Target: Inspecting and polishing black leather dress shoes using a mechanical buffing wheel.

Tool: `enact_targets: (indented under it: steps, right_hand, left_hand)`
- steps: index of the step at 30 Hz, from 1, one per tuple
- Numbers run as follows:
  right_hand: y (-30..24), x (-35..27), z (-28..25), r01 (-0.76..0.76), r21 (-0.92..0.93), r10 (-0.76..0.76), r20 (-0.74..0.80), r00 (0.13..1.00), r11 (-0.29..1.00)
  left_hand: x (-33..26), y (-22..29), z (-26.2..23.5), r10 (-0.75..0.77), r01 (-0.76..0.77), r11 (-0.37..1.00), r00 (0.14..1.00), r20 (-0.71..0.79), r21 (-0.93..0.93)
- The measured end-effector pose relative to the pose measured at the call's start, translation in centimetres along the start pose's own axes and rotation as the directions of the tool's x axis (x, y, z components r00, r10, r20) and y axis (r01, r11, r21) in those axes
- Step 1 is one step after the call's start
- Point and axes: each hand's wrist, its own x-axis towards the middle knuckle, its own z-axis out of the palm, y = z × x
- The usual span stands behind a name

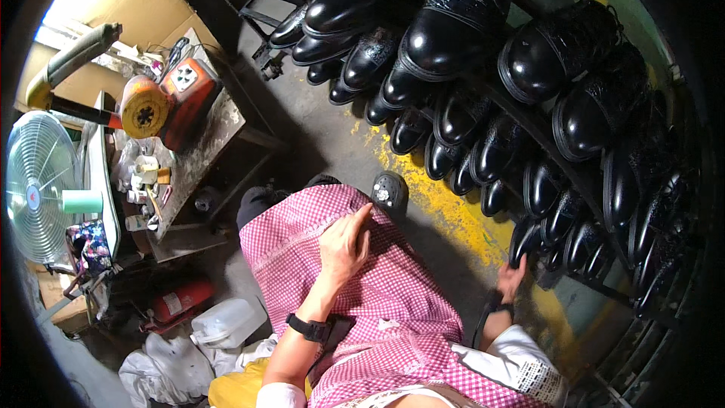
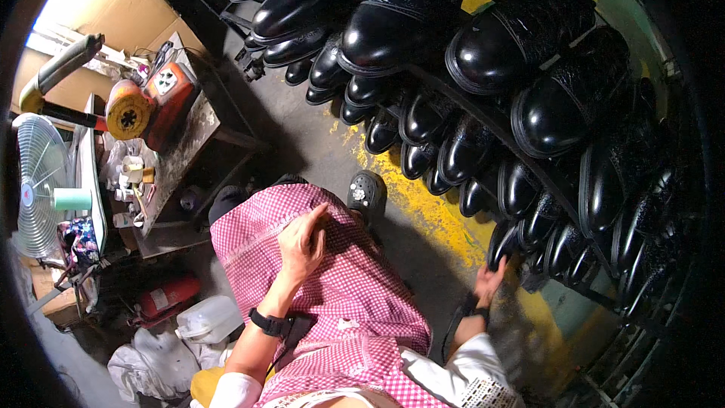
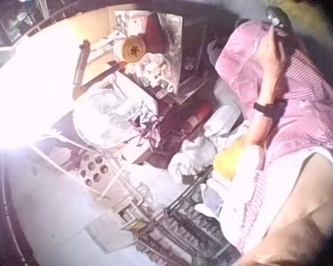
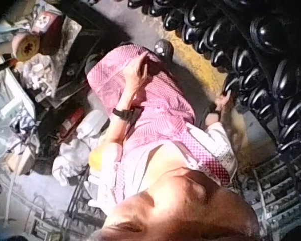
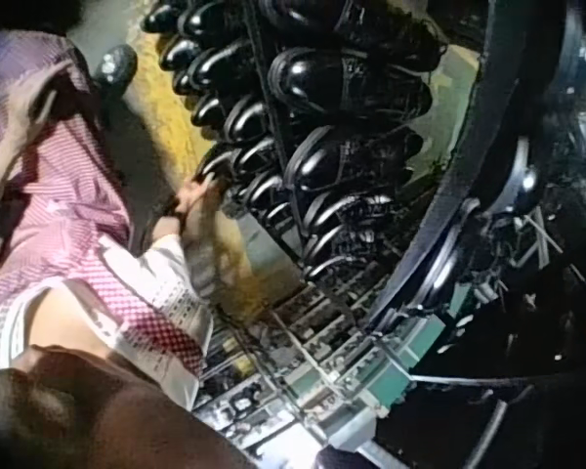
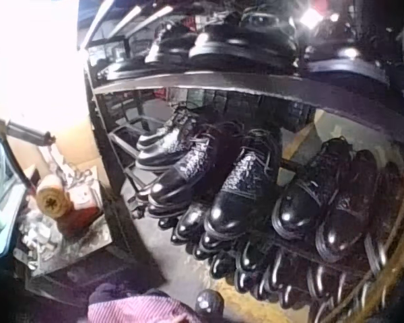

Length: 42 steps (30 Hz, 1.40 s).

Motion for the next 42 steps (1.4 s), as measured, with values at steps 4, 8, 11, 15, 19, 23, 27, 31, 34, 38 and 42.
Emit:
enact_targets:
  steps: [4, 8, 11, 15, 19, 23, 27, 31, 34, 38, 42]
  right_hand:
    - [1.8, -10.9, -5.7, -0.19, -0.089, 0.208, 0.308, 0.928, 0.978]
    - [2.1, -16.2, -4.1, 0.098, -0.697, 0.136, 0.273, 0.952, 0.71]
    - [2.4, -16.8, 2.4, -0.223, -0.408, 0.382, 0.364, 0.85, 0.885]
    - [4.1, -20.1, 13.9, 0.007, -0.409, 0.336, 0.759, 0.557, 0.913]
    - [4.2, -24.9, 23.5, 0.297, -0.599, 0.52, 0.797, 0.308, 0.743]
    - [6.1, -28.3, 29.2, 0.453, -0.546, 0.551, 0.824, 0.135, 0.705]
    - [9.1, -30.6, 32.0, 0.45, -0.535, 0.545, 0.83, 0.119, 0.716]
    - [11.7, -33.0, 32.9, 0.345, -0.512, 0.469, 0.859, 0.204, 0.787]
    - [13.4, -34.4, 34.2, 0.367, -0.495, 0.434, 0.869, 0.239, 0.788]
    - [15.4, -35.9, 37.2, 0.458, -0.404, 0.34, 0.914, 0.219, 0.792]
    - [17.5, -36.9, 41.7, 0.555, -0.299, 0.24, 0.954, 0.178, 0.777]
  left_hand:
    - [-0.3, -0.1, -0.2, -0.041, 0.04, 0.998, 0.999, -0.018, -0.042]
    - [0.0, -0.5, -0.4, -0.144, 0.126, 0.981, 0.982, -0.121, -0.148]
    - [0.8, -0.9, -1.3, -0.522, 0.467, 0.589, 0.843, 0.131, -0.659]
    - [2.2, -1.6, -4.6, -0.613, 0.588, 0.173, 0.692, 0.381, -0.79]
    - [2.2, -2.1, -9.1, -0.561, 0.456, -0.056, 0.721, 0.406, -0.888]
    - [1.4, -3.2, -12.8, -0.68, 0.313, -0.107, 0.67, 0.299, -0.944]
    - [1.4, -4.7, -15.0, -0.72, 0.292, -0.08, 0.645, 0.258, -0.953]
    - [1.6, -6.1, -16.1, -0.746, 0.31, 0.007, 0.635, 0.202, -0.951]
    - [1.5, -7.4, -15.7, -0.825, 0.249, 0.238, 0.562, -0.061, -0.939]
    - [-0.7, -9.4, -15.2, -0.694, 0.226, 0.6, 0.623, -0.36, -0.767]
    - [-3.0, -10.1, -13.7, -0.637, 0.341, 0.707, 0.687, -0.349, -0.62]
